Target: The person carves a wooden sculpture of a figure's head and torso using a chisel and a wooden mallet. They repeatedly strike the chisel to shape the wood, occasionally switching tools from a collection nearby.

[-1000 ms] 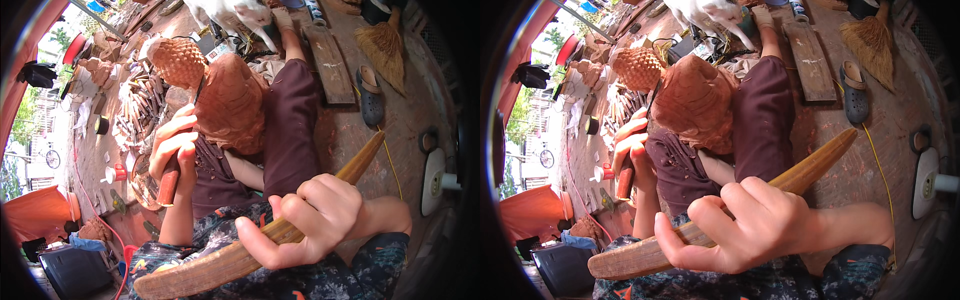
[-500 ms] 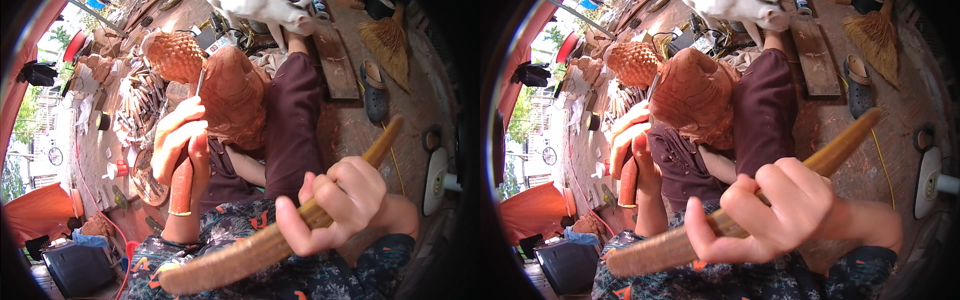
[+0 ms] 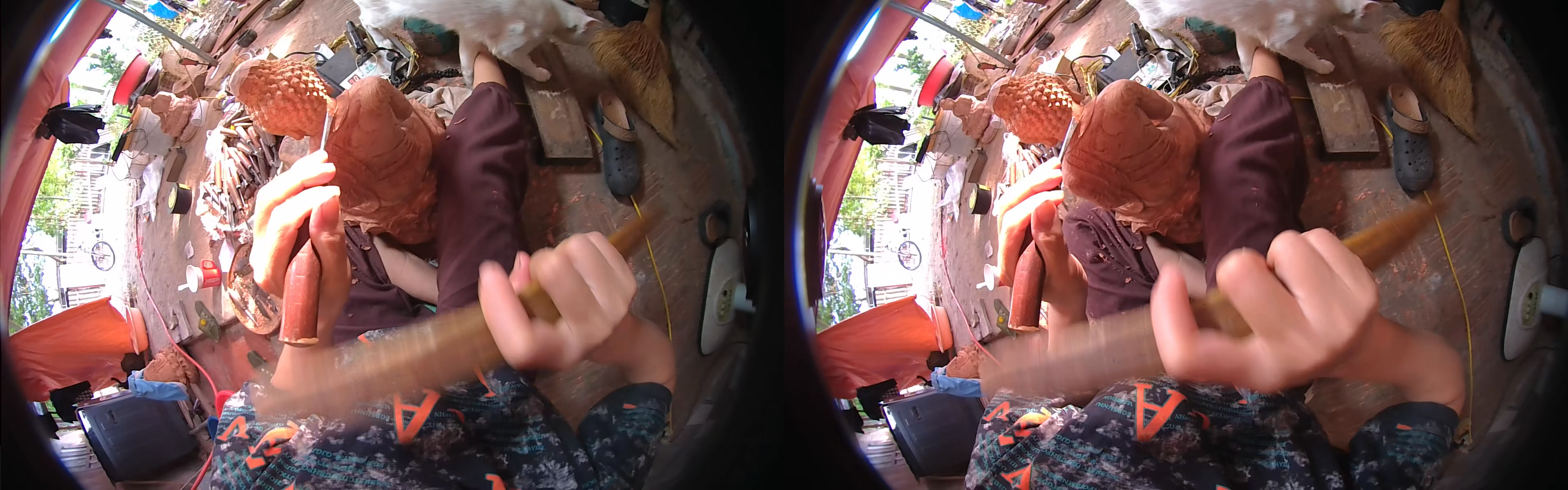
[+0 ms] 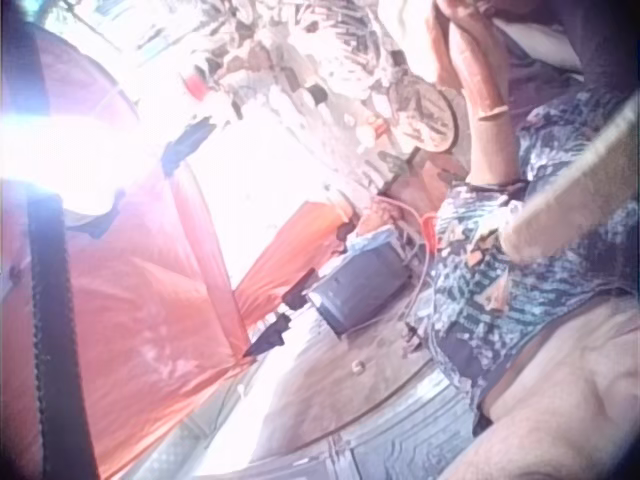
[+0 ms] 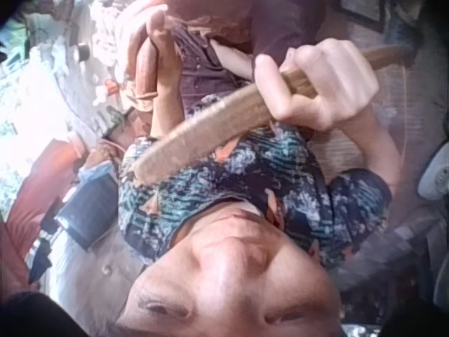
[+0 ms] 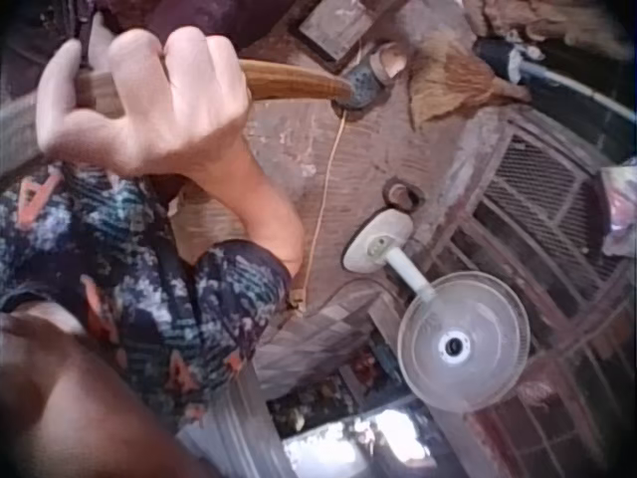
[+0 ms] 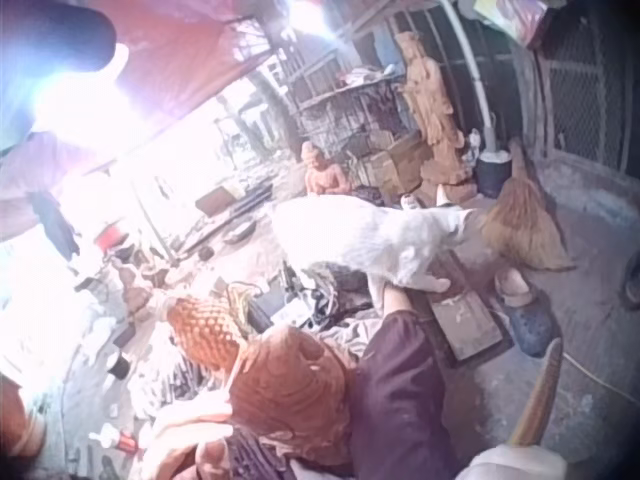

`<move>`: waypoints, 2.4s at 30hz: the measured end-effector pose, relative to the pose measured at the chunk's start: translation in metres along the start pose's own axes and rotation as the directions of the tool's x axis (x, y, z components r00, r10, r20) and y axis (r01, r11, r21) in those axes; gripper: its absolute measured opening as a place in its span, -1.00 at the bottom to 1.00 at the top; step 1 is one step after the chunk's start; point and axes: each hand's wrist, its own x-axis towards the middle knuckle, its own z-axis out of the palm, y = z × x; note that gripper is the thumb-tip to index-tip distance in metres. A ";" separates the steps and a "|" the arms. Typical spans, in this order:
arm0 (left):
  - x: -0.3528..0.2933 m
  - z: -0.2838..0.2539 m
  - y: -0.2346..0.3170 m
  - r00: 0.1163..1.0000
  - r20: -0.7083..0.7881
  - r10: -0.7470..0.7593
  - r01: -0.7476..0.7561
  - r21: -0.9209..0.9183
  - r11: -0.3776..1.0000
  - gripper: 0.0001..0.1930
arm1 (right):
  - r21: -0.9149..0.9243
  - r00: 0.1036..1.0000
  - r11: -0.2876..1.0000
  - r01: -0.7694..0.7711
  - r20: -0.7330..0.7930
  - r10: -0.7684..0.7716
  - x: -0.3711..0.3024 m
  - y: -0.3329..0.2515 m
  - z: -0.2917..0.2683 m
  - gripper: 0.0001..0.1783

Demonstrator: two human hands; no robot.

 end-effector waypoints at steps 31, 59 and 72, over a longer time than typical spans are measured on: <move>0.013 -0.006 0.013 0.993 0.107 -0.046 0.019 0.236 0.972 -0.93 | 0.104 0.981 0.994 -0.030 -0.185 0.049 -0.003 0.004 0.019 -0.48; 0.033 0.005 0.007 0.930 0.132 0.342 -0.253 -0.445 0.859 -0.49 | 0.191 0.937 0.974 -0.123 -0.300 0.177 -0.015 -0.011 0.030 -0.57; 0.039 0.007 -0.004 0.878 0.195 0.438 -0.353 -0.357 0.865 -0.59 | 0.280 0.919 0.955 -0.096 -0.344 0.193 -0.011 -0.015 0.030 -0.49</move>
